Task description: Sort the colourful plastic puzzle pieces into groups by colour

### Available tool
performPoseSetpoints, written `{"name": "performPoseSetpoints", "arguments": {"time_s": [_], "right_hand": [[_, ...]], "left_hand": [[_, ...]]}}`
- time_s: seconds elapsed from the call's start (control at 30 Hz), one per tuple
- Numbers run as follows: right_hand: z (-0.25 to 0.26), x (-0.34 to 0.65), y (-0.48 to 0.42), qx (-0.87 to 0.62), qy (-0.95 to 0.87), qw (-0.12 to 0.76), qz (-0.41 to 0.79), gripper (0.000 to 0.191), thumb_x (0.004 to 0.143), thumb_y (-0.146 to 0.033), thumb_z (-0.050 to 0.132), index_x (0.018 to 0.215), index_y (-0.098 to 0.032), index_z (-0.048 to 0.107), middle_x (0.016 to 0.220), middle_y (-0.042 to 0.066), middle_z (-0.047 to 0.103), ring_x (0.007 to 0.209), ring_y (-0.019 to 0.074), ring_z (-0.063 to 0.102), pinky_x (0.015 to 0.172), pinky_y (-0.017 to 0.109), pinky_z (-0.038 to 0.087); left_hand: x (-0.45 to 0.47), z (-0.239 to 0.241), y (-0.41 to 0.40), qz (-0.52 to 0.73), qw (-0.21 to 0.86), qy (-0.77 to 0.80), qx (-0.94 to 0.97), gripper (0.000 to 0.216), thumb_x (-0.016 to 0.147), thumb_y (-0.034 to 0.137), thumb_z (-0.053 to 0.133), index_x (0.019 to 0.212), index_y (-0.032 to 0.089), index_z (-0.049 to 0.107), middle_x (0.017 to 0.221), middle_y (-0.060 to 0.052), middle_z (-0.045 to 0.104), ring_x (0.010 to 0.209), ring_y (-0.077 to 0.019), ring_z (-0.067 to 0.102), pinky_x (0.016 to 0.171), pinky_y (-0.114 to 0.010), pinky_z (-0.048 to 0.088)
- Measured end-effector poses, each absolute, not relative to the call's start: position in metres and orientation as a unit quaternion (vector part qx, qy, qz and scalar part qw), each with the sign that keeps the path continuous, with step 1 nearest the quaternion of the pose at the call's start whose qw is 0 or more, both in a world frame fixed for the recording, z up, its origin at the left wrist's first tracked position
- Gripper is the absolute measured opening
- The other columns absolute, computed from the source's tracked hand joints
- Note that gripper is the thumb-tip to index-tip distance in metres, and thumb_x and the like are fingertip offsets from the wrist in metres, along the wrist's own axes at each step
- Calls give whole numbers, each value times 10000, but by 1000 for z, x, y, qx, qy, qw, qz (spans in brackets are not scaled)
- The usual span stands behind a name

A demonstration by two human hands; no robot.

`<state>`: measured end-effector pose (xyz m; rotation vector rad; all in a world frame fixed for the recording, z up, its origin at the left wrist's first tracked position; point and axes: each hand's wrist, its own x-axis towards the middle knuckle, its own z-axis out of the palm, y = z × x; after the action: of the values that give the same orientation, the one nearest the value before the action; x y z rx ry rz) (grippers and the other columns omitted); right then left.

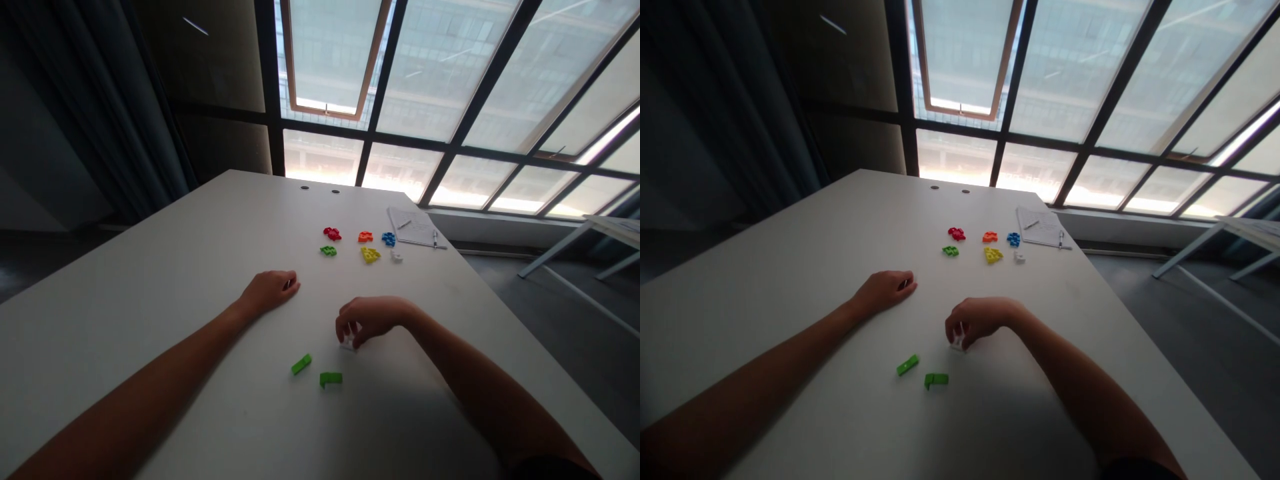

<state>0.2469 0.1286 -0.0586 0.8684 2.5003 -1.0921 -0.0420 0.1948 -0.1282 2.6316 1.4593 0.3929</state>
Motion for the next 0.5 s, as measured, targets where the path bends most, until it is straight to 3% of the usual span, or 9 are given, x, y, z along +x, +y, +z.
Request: {"name": "performPoseSetpoints", "arguments": {"time_s": [0.3, 0.5], "right_hand": [[-79, 347, 188, 510, 760, 28, -401, 430, 757, -423, 808, 1120, -204, 738, 993, 48, 714, 900, 206, 641, 788, 296, 489], [-92, 409, 199, 603, 719, -63, -340, 415, 768, -434, 783, 1080, -170, 709, 1040, 90, 719, 875, 204, 656, 759, 295, 494]], "left_hand": [[-41, -126, 194, 132, 60, 479, 866, 325, 979, 486, 454, 854, 242, 628, 794, -14, 716, 680, -183, 616, 603, -290, 333], [-41, -126, 194, 127, 56, 485, 863, 344, 977, 502, 440, 861, 250, 644, 798, -18, 718, 686, -189, 625, 606, -293, 350]]}}
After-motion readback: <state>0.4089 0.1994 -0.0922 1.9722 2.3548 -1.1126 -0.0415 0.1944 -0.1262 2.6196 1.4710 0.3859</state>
